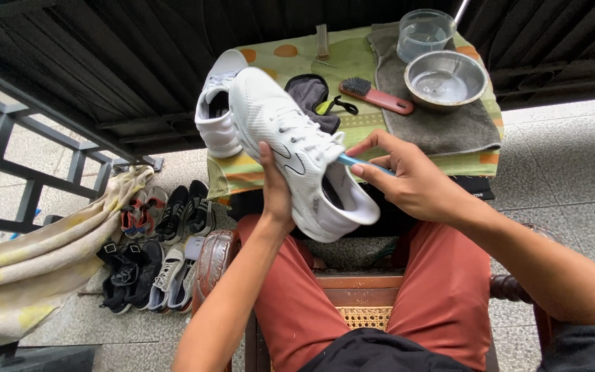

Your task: The person cleans a white sneaker by repeatedly scrubbing the interior and upper with a blue brush dipped in water. The person removes the insole, scrubs the insole separately, and continues scrubbing the shoe interior and exterior throughout the clip.

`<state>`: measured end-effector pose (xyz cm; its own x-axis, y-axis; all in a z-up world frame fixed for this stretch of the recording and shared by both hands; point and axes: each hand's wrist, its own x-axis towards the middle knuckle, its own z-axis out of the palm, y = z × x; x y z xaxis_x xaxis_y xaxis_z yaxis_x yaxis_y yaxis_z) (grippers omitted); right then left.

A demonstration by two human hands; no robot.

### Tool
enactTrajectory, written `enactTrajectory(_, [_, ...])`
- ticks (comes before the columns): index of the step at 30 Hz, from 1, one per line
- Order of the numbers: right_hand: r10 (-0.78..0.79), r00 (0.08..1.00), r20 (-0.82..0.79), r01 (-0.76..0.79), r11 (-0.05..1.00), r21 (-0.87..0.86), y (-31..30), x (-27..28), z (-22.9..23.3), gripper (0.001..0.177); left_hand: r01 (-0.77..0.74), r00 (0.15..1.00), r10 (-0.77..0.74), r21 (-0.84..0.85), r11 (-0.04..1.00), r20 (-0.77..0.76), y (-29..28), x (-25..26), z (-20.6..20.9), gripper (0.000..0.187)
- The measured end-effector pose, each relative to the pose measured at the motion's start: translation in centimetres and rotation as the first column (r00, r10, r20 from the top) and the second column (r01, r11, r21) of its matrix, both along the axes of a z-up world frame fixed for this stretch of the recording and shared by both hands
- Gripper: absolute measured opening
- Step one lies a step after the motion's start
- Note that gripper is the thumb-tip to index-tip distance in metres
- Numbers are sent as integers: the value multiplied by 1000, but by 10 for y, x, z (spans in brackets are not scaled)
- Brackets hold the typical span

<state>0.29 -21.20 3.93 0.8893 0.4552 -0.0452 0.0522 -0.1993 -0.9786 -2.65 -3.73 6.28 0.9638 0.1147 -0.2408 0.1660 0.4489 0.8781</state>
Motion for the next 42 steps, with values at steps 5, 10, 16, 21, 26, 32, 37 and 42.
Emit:
enactTrajectory(5, [39,993,-115,-33,998,61,-11,-11,13,21,-21,997,13,116,993,71,16,4,3,108])
enactTrajectory(10, [26,980,-197,31,959,282,-6,-11,-12,26,-6,997,0,90,996,72,32,20,-29,107])
enactTrajectory(16, [15,961,-276,77,945,318,-8,-12,-31,25,1,990,-39,270,963,133,28,15,-46,96])
enactTrajectory(21, [95,972,214,-47,975,-217,-25,-33,-5,12,-118,990,95,231,966,106,26,7,-2,105])
enactTrajectory(26, [25,810,586,149,957,-248,-13,-31,-18,11,-41,999,48,316,948,-14,11,5,11,110])
enactTrajectory(32, [144,758,636,147,912,-382,-18,-28,-22,4,-64,997,45,306,950,67,15,3,-1,108])
enactTrajectory(37, [141,790,597,138,908,-396,-17,-37,-13,8,-13,1000,14,320,947,-1,16,2,2,117])
enactTrajectory(42, [134,893,429,113,857,-503,-13,-18,-26,13,9,991,-42,255,967,127,0,-8,-12,97])
